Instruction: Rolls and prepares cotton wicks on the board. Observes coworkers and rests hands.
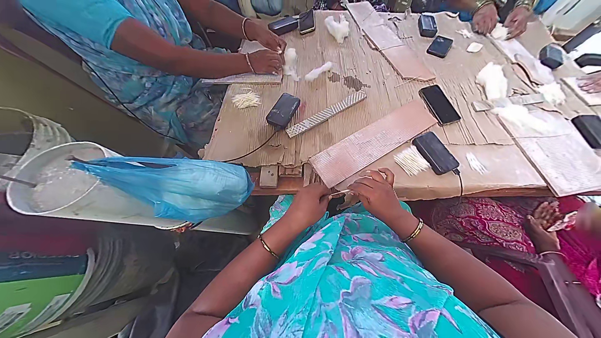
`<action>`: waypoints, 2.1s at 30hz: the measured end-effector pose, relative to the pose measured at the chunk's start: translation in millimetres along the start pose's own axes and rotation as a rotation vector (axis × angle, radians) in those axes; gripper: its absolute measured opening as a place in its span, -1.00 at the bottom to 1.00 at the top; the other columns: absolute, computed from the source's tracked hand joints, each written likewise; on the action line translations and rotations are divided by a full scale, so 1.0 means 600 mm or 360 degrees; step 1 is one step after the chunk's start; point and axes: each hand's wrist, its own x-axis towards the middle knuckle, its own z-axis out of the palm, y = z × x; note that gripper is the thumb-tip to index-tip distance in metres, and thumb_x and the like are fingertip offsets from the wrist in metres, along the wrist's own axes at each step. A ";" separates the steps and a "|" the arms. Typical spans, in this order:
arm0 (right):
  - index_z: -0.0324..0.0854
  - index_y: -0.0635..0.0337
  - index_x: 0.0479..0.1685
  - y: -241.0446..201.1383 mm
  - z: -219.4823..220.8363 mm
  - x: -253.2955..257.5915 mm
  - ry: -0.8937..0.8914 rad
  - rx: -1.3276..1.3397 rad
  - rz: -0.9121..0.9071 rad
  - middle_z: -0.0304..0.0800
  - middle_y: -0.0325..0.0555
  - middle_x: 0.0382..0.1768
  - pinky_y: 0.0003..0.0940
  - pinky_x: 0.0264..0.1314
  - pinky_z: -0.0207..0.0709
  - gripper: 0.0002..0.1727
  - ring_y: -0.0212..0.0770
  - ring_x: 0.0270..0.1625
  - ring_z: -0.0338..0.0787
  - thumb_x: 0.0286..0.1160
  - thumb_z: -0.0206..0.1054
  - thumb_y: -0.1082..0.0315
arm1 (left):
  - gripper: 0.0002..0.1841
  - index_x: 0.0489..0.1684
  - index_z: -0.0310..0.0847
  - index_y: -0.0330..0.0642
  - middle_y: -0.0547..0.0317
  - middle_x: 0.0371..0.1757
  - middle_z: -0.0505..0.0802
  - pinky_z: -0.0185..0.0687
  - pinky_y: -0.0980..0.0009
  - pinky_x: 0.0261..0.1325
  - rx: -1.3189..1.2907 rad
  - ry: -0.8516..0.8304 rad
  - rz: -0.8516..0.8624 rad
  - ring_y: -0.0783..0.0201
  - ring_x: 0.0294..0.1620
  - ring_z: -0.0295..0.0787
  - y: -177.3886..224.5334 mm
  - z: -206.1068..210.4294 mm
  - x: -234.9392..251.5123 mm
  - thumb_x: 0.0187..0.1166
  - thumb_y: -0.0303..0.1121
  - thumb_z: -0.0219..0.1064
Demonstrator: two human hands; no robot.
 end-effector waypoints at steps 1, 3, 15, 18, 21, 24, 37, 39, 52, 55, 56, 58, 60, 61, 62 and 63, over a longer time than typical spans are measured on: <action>0.90 -0.02 -0.20 0.000 -0.001 -0.003 -0.0003 -0.0002 0.0001 0.93 -0.19 -0.17 0.32 0.45 0.26 -0.81 0.00 0.24 0.80 0.55 0.34 0.29 | -0.72 0.08 0.79 -0.36 -0.12 0.13 0.85 0.58 0.08 0.44 0.0001 0.0004 0.0015 0.03 0.26 0.77 0.001 0.002 -0.001 0.79 -0.37 0.18; 0.90 -0.02 -0.23 -0.001 -0.004 -0.009 0.0000 -0.0002 0.0001 0.94 -0.20 -0.19 0.31 0.46 0.25 -0.82 0.00 0.24 0.80 0.54 0.35 0.29 | -0.71 0.11 0.79 -0.36 -0.13 0.15 0.85 0.56 0.09 0.46 -0.0004 -0.0025 0.0016 0.03 0.28 0.76 0.006 0.002 -0.003 0.80 -0.36 0.17; 0.90 0.08 -0.21 0.066 -0.060 -0.082 0.0172 -0.0278 0.0422 0.95 -0.07 -0.15 0.31 0.36 0.31 -0.78 0.11 0.17 0.82 0.57 0.29 0.35 | -0.74 0.01 0.81 -0.35 -0.12 0.06 0.86 0.63 0.07 0.34 -0.0005 0.0129 0.0101 0.04 0.16 0.80 -0.008 -0.002 -0.003 0.76 -0.41 0.20; 0.88 0.14 -0.08 0.110 -0.079 -0.071 0.0219 -0.0402 0.0755 0.91 0.05 -0.05 0.45 0.38 0.25 -0.74 0.25 0.22 0.77 0.66 0.27 0.25 | -0.75 -0.02 0.81 -0.34 -0.10 -0.01 0.85 0.65 0.11 0.26 -0.0059 0.0156 0.0067 0.08 0.06 0.79 -0.013 -0.003 0.003 0.75 -0.40 0.21; 0.86 0.12 0.01 0.152 -0.079 -0.052 0.0209 -0.0523 0.0983 0.89 0.08 0.05 0.45 0.43 0.20 -0.73 0.28 0.33 0.69 0.71 0.25 0.24 | -0.75 -0.04 0.81 -0.35 -0.10 -0.01 0.86 0.66 0.15 0.26 -0.0090 0.0176 0.0121 0.11 0.06 0.81 -0.019 0.009 0.006 0.74 -0.38 0.23; 0.85 0.11 0.03 0.181 -0.064 -0.041 0.0107 -0.0590 0.1056 0.87 0.11 0.07 0.49 0.44 0.18 -0.75 0.31 0.36 0.66 0.69 0.28 0.25 | -0.73 0.00 0.80 -0.36 -0.11 0.04 0.86 0.64 0.18 0.33 -0.0086 0.0121 0.0091 0.11 0.12 0.81 -0.019 0.012 0.005 0.77 -0.35 0.20; 0.83 0.13 0.09 0.206 -0.124 -0.063 0.0202 -0.0551 0.1294 0.83 0.18 0.16 0.51 0.41 0.17 -0.72 0.37 0.41 0.60 0.70 0.19 0.33 | -0.72 0.02 0.81 -0.34 -0.11 0.02 0.85 0.63 0.18 0.30 -0.0027 0.0085 0.0033 0.11 0.09 0.79 -0.039 0.023 0.008 0.77 -0.33 0.20; 0.83 0.13 0.11 0.208 -0.124 -0.068 0.0138 -0.0503 0.1256 0.80 0.22 0.18 0.53 0.37 0.20 -0.71 0.42 0.42 0.58 0.65 0.19 0.43 | -0.71 0.06 0.80 -0.33 -0.10 0.03 0.85 0.63 0.19 0.31 -0.0016 0.0059 0.0006 0.11 0.10 0.79 -0.041 0.025 0.010 0.78 -0.33 0.19; 0.89 -0.06 0.06 0.216 -0.085 -0.056 -0.0019 -0.0367 0.0983 0.77 0.07 0.31 0.51 0.42 0.21 -0.44 0.37 0.53 0.51 0.29 0.19 0.76 | -0.73 0.08 0.81 -0.34 -0.13 0.09 0.88 0.65 0.08 0.34 -0.0019 0.0089 0.0004 0.04 0.13 0.83 -0.069 0.037 0.020 0.73 -0.37 0.24; 0.90 -0.05 0.05 0.220 -0.086 -0.063 -0.0036 -0.0349 0.0938 0.77 0.10 0.31 0.52 0.41 0.22 -0.43 0.40 0.51 0.53 0.26 0.21 0.77 | -0.73 0.05 0.81 -0.33 -0.09 0.01 0.87 0.70 0.14 0.20 -0.0063 0.0124 0.0005 0.10 0.00 0.83 -0.081 0.040 0.023 0.72 -0.34 0.26; 0.90 -0.07 0.06 0.220 -0.086 -0.064 -0.0068 -0.0336 0.0959 0.76 0.11 0.33 0.54 0.42 0.18 -0.43 0.40 0.53 0.51 0.26 0.23 0.77 | -0.74 0.02 0.82 -0.31 -0.06 -0.04 0.86 0.71 0.18 0.14 -0.0083 0.0147 0.0020 0.15 -0.06 0.82 -0.085 0.041 0.025 0.71 -0.32 0.26; 0.91 -0.09 0.04 0.220 -0.090 -0.060 0.0004 -0.0321 0.0986 0.78 0.07 0.33 0.53 0.43 0.17 -0.42 0.39 0.54 0.51 0.27 0.21 0.77 | -0.74 -0.02 0.83 -0.28 0.02 -0.09 0.86 0.72 0.31 0.05 -0.0135 0.0221 0.0071 0.26 -0.14 0.79 -0.096 0.042 0.030 0.69 -0.29 0.26; 0.91 -0.04 0.00 0.219 -0.100 -0.052 0.0152 -0.0312 0.0968 0.80 0.07 0.28 0.49 0.43 0.19 -0.45 0.37 0.50 0.54 0.29 0.16 0.75 | -0.71 -0.02 0.83 -0.26 0.07 -0.14 0.86 0.68 0.41 -0.04 -0.0182 0.0334 0.0100 0.35 -0.20 0.76 -0.107 0.043 0.032 0.69 -0.26 0.23; 0.91 -0.02 -0.01 0.221 -0.108 -0.043 0.0198 -0.0318 0.0952 0.81 0.07 0.26 0.48 0.42 0.22 -0.47 0.37 0.48 0.56 0.31 0.14 0.73 | -0.70 -0.03 0.82 -0.26 0.08 -0.16 0.86 0.67 0.46 -0.09 -0.0186 0.0414 0.0100 0.39 -0.24 0.74 -0.111 0.040 0.036 0.69 -0.25 0.20; 0.91 0.00 -0.02 0.225 -0.115 -0.028 0.0222 -0.0316 0.0930 0.82 0.09 0.24 0.48 0.41 0.23 -0.47 0.39 0.46 0.57 0.33 0.12 0.72 | -0.69 -0.03 0.81 -0.28 0.06 -0.19 0.86 0.67 0.45 -0.11 -0.0179 0.0528 0.0100 0.38 -0.26 0.74 -0.116 0.034 0.041 0.69 -0.25 0.19; 0.91 0.02 -0.04 0.230 -0.118 -0.011 0.0232 -0.0310 0.0897 0.82 0.11 0.23 0.49 0.39 0.24 -0.49 0.41 0.44 0.59 0.34 0.10 0.71 | -0.68 -0.04 0.81 -0.31 0.03 -0.19 0.86 0.67 0.39 -0.09 -0.0160 0.0646 0.0088 0.32 -0.25 0.74 -0.123 0.027 0.044 0.70 -0.26 0.17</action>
